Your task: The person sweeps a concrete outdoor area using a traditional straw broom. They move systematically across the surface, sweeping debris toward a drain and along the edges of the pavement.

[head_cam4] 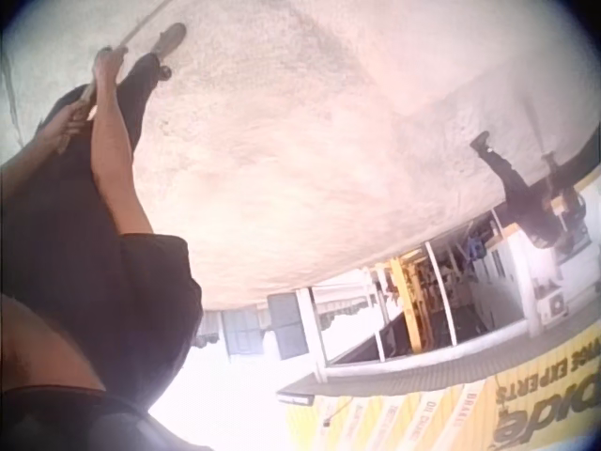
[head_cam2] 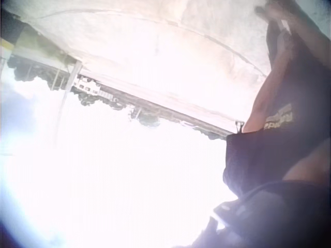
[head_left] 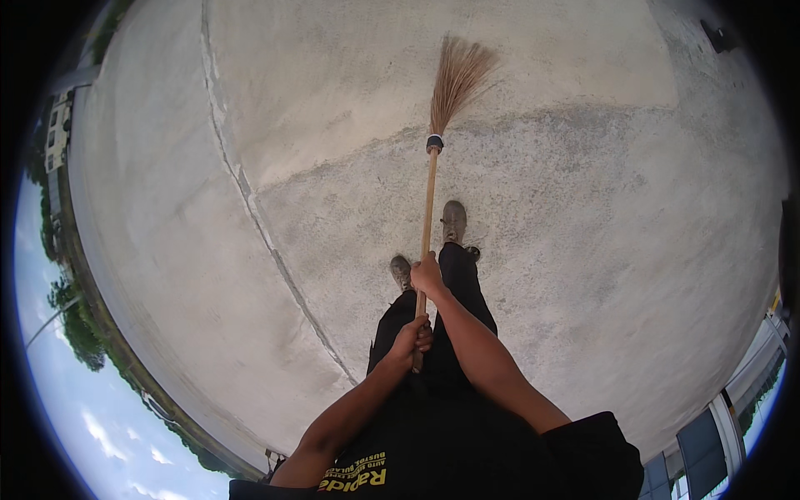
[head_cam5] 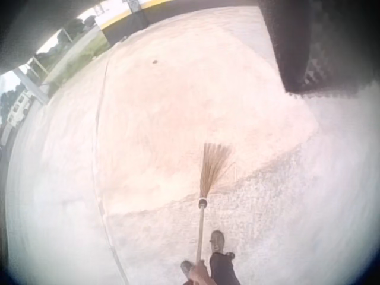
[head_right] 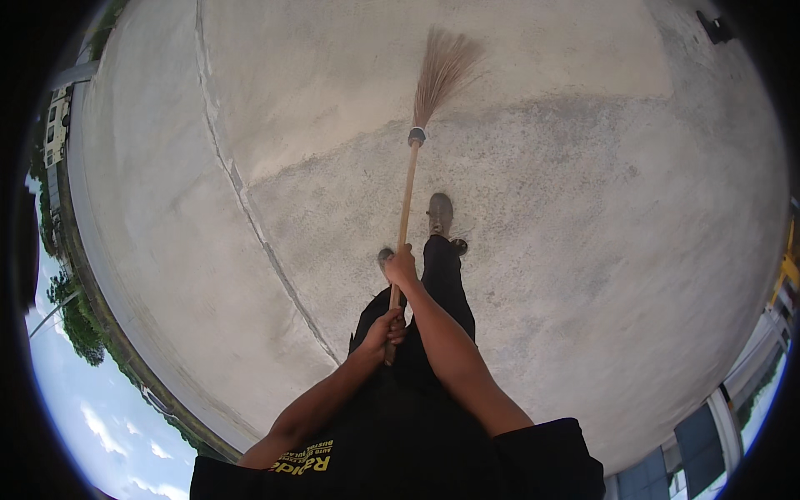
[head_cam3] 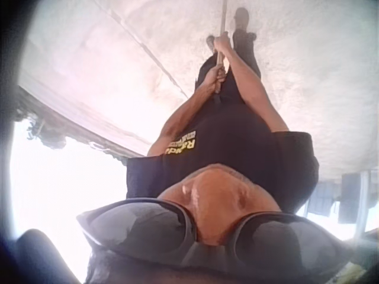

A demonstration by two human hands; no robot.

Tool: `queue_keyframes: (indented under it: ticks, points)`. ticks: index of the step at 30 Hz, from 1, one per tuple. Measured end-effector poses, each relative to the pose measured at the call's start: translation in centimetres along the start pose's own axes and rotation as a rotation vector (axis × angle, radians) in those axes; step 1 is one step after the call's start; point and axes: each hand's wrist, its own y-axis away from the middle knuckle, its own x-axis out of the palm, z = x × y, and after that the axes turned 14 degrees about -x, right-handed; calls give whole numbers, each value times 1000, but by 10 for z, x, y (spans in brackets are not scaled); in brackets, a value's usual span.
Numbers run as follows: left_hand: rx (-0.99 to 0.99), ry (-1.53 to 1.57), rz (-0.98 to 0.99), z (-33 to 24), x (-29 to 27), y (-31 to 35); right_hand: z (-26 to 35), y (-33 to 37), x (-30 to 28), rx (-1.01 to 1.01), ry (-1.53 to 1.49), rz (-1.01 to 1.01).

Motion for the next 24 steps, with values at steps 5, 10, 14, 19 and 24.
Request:
queue_keyframes:
  ticks: [5,10,14,19,24]
  points:
    - [265,282,15,-27,26,21,78,-21,89,-223,458,353]
    - [374,370,11,-49,90,22,153,-21,51,-234,286,497]
    - [282,22,232,-7,95,24,144,24,-50,-299,-61,156]
    - [90,-527,398,-58,105,-6,140,18,-166,-279,-185,-433]
    - [227,-974,371,-214,94,-24,161,-55,-151,-236,-536,-659]
